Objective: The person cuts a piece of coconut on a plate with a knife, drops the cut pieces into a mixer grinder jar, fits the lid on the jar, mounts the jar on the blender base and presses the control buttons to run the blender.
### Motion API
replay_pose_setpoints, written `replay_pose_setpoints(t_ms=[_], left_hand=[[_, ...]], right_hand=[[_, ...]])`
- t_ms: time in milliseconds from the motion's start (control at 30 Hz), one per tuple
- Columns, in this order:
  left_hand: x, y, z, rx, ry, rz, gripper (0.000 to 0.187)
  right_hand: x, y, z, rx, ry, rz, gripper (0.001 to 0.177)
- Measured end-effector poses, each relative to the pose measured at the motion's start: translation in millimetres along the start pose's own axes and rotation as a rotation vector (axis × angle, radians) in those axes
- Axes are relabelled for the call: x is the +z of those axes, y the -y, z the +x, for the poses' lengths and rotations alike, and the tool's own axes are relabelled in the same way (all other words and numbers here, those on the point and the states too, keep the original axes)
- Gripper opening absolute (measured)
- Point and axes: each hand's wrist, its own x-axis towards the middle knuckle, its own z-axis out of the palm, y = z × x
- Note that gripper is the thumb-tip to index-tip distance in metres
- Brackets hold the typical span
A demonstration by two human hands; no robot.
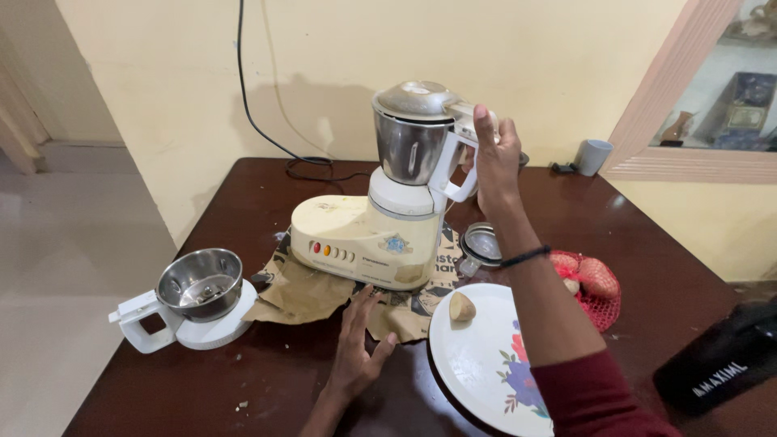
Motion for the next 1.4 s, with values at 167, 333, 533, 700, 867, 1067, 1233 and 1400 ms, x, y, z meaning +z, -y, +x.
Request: replay_pose_setpoints(t_ms=[167, 333, 533, 700, 867, 1067, 1233, 1400], left_hand=[[-0.6, 4.8, 3.4, 0.014, -0.014, -0.015, 0.072], [-9.5, 9.2, 25.4, -0.064, -0.175, 0.04, 0.06], [-24.6, 14.6, 42.8, -0.014, -0.303, 0.104, 0.045], [-27.7, 25.3, 50.8, -0.035, -0.311, 0.12, 0.041], [-31.0, 38.4, 70.9, -0.261, -0.284, 0.206, 0.038], [-44.3, 42.0, 86.4, -0.389, -0.232, 0.181, 0.037], [-59.9, 51.6, 97.3, -0.583, -0.144, 0.284, 0.038], [-52.2, 81.6, 96.0, -0.612, -0.078, 0.241, 0.046]], right_hand=[[-3.7, -4.0, 1.8, 0.014, 0.057, -0.025, 0.056], [-11.8, -5.3, 1.8, -0.035, 0.109, -0.045, 0.054], [-8.9, -3.6, 6.2, -0.058, 0.154, -0.065, 0.054], [-8.5, -0.7, -1.4, -0.084, 0.149, -0.119, 0.054], [-7.1, 2.9, -0.4, -0.043, 0.177, -0.093, 0.052], [-10.3, 5.0, 6.0, 0.013, 0.177, -0.071, 0.049], [-11.5, 5.0, 6.6, 0.03, 0.196, -0.053, 0.049], [-13.4, 7.8, 6.5, 0.052, 0.224, -0.033, 0.048]])
